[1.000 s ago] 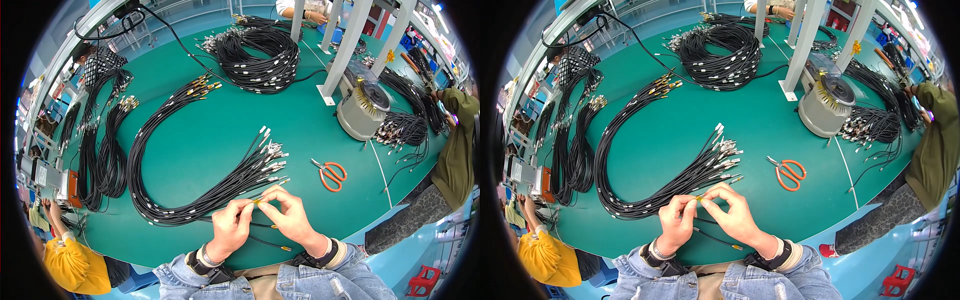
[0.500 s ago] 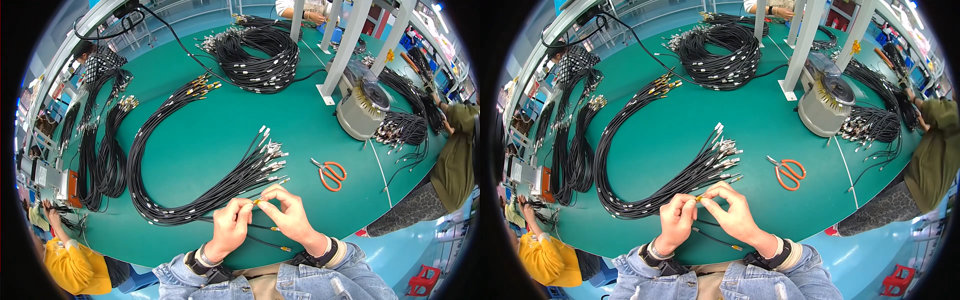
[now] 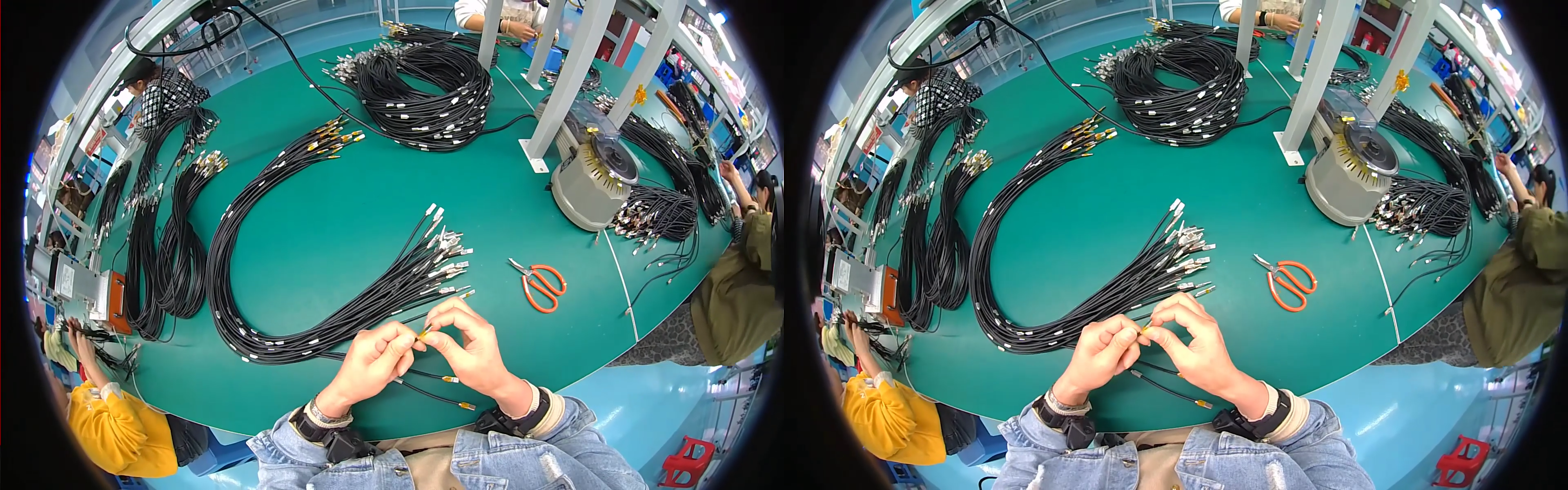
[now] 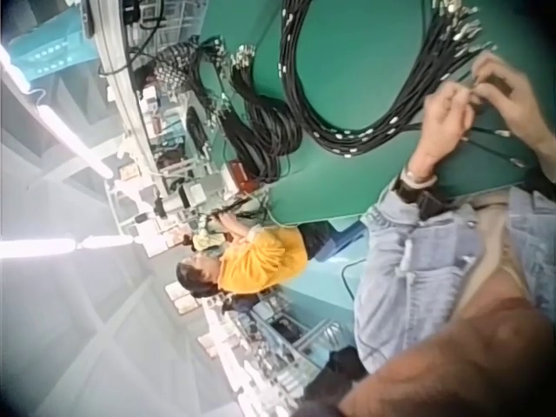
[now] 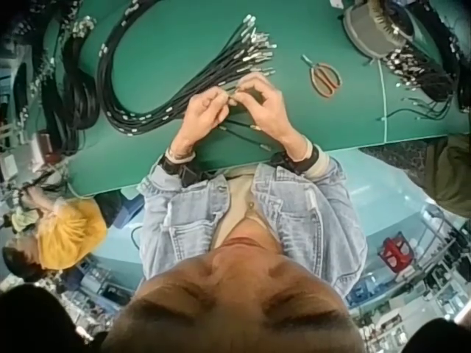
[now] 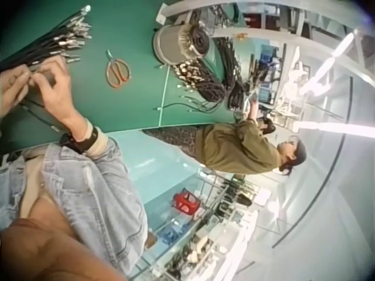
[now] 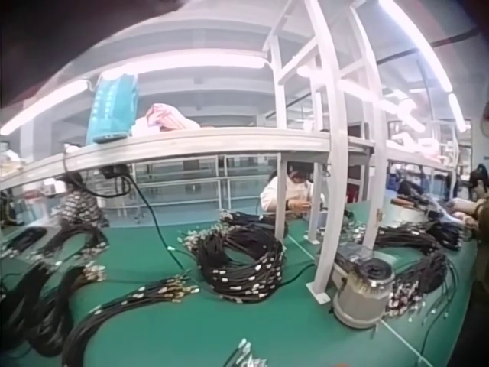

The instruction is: The person processes wire harnesses by hand, picking up individual wires, peeling back yellow tape from the ends, and trimming them with shears. They repeat this process for several wires before placing them into a rotating holder.

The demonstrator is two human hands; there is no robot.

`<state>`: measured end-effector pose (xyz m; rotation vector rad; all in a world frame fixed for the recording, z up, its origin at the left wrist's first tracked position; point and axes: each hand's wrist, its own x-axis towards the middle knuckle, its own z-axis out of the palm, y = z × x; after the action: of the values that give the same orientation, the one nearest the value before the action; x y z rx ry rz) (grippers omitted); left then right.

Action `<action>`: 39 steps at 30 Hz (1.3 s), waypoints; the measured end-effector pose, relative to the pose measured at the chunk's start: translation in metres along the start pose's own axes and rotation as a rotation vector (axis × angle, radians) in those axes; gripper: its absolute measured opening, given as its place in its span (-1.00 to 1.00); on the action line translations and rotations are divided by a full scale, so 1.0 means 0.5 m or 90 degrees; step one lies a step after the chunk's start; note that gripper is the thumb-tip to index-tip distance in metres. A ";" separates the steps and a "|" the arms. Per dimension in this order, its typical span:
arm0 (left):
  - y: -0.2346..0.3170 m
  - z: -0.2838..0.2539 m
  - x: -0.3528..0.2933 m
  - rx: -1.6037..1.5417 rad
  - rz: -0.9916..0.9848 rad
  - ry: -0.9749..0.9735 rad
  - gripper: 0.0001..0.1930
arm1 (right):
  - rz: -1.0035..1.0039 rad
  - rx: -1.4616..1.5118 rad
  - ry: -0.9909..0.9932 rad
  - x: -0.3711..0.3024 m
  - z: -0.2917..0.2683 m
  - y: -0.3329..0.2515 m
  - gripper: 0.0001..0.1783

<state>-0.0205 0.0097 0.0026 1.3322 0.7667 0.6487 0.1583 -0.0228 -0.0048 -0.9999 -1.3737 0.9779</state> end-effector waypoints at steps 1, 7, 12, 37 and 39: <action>0.000 -0.002 0.000 -0.001 0.000 0.001 -0.75 | -0.001 0.008 0.004 0.001 0.001 -0.001 -0.93; 0.011 -0.016 0.007 -0.100 -0.051 -0.092 -0.68 | 0.035 0.079 -0.045 -0.001 -0.005 0.015 -0.91; 0.003 -0.024 0.010 -0.153 -0.068 -0.117 -0.66 | 0.073 0.071 -0.051 0.002 -0.015 0.010 -0.89; -0.023 0.063 0.004 0.351 0.290 0.211 -0.96 | 0.079 0.132 -0.009 -0.020 -0.019 0.005 -0.84; -0.027 0.065 0.000 0.379 0.273 0.214 -0.95 | 0.082 0.135 -0.007 -0.022 -0.020 0.005 -0.84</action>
<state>0.0052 -0.0116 -0.0084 1.9933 1.0017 1.0544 0.1686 -0.0323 -0.0102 -0.9312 -1.1967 1.1997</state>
